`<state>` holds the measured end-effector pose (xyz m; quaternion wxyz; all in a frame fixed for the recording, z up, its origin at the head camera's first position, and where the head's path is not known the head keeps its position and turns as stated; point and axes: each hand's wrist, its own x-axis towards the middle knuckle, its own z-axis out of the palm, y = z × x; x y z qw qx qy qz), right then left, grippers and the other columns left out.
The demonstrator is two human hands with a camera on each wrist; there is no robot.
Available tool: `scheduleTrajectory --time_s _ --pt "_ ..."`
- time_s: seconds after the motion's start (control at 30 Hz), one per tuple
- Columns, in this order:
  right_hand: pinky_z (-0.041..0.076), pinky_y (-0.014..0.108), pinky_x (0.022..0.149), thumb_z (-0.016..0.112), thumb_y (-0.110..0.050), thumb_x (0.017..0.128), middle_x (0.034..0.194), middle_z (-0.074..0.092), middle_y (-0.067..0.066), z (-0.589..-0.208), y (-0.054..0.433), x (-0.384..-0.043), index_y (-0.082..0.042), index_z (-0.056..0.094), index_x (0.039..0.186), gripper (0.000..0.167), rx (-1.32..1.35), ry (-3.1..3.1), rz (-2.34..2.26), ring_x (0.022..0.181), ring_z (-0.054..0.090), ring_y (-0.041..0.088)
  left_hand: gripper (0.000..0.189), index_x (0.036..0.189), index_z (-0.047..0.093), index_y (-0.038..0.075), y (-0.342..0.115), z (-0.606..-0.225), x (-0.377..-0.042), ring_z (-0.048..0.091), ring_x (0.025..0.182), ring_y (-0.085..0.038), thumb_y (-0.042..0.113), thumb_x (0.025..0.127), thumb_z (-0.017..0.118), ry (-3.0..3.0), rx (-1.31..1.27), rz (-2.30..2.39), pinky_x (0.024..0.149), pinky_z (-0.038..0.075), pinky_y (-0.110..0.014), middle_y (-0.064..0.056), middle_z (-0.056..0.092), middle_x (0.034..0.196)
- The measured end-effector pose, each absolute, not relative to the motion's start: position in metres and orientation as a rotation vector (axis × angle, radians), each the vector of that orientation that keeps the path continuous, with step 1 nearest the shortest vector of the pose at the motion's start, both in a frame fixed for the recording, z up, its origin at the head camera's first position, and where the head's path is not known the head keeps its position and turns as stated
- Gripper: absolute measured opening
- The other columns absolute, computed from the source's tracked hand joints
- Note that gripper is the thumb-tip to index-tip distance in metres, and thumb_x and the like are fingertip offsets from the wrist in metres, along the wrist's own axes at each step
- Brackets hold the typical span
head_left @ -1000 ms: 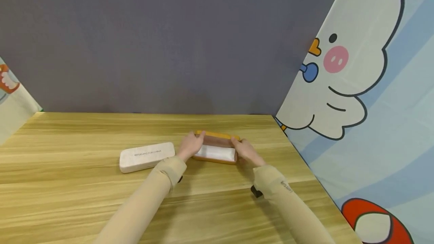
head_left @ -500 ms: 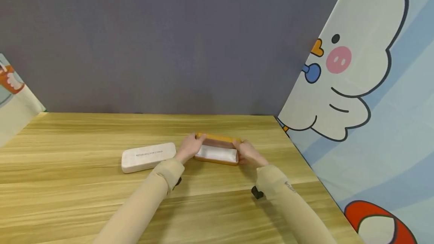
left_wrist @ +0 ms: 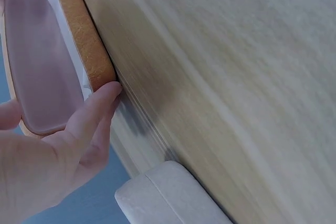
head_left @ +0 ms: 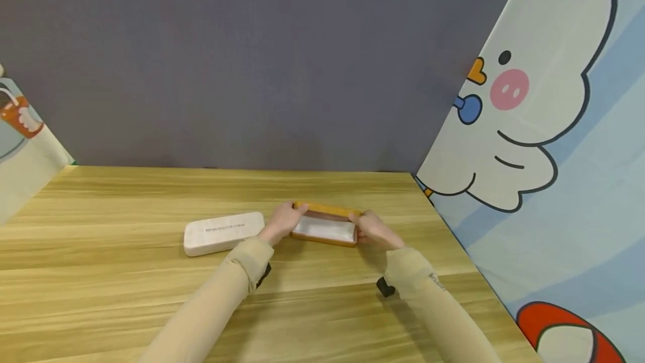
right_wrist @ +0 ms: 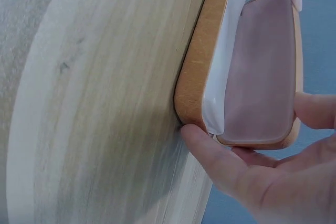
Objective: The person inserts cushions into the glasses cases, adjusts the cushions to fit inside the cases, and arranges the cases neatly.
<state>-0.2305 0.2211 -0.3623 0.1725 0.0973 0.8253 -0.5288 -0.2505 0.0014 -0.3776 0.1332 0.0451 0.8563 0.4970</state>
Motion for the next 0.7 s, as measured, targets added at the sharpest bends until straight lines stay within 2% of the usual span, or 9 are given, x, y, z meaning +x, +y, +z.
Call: scheduleTrajectory --time_s 0.17,0.33,0.43,0.57,0.63,0.7 --pt "0.054 0.039 0.082 0.039 -0.018 0.104 0.085 0.052 0.008 -0.3650 0.2214 -0.2273 0.013 0.036 0.127 0.040 0.245 2.365 -1.483 0.070 0.052 0.013 0.065 0.148 0.025 -0.006 0.0002 -0.3766 -0.2490 0.033 0.139 -0.042 0.037 0.102 0.042 2.462 0.112 1.452 0.113 0.033 -0.052 -0.025 0.032 0.152" --pt "0.054 0.042 0.087 0.041 -0.018 0.103 0.094 0.050 0.011 -0.3681 0.2234 -0.2248 0.012 0.037 0.124 0.037 0.232 2.413 -1.446 0.079 0.054 0.018 0.066 0.148 0.025 -0.007 0.0000 -0.3756 -0.2488 0.034 0.139 -0.041 0.034 0.100 0.046 2.447 0.103 1.460 0.112 0.035 -0.052 -0.026 0.032 0.152" --pt "0.053 0.041 0.085 0.041 -0.018 0.103 0.093 0.048 0.011 -0.3691 0.2243 -0.2238 0.010 0.037 0.122 0.034 0.225 2.422 -1.431 0.079 0.052 0.019 0.066 0.147 0.026 -0.007 -0.0002 -0.3752 -0.2483 0.038 0.136 -0.041 0.033 0.100 0.047 2.442 0.108 1.461 0.110 0.038 -0.051 -0.026 0.033 0.151" --pt "0.049 0.038 0.079 0.041 -0.019 0.103 0.086 0.049 0.010 -0.3699 0.2242 -0.2232 0.007 0.038 0.118 0.030 0.223 2.433 -1.418 0.076 0.050 0.019 0.065 0.146 0.027 -0.007 -0.0013 -0.3747 -0.2476 0.053 0.118 -0.035 0.032 0.099 0.048 2.425 0.104 1.467 0.095 0.049 -0.044 -0.027 0.038 0.148" --pt "0.049 0.037 0.078 0.042 -0.019 0.103 0.084 0.049 0.009 -0.3703 0.2239 -0.2231 0.005 0.038 0.116 0.028 0.234 2.444 -1.414 0.076 0.050 0.019 0.064 0.146 0.028 -0.008 -0.0018 -0.3746 -0.2477 0.056 0.106 -0.030 0.032 0.099 0.049 2.416 0.102 1.474 0.086 0.050 -0.039 -0.027 0.040 0.145" --pt "0.049 0.037 0.078 0.042 -0.019 0.103 0.083 0.050 0.009 -0.3711 0.2242 -0.2235 0.005 0.039 0.114 0.027 0.224 2.456 -1.407 0.076 0.050 0.020 0.064 0.145 0.028 -0.008 -0.0020 -0.3752 -0.2478 0.055 0.102 -0.028 0.031 0.099 0.049 2.410 0.102 1.481 0.083 0.049 -0.037 -0.028 0.041 0.145"
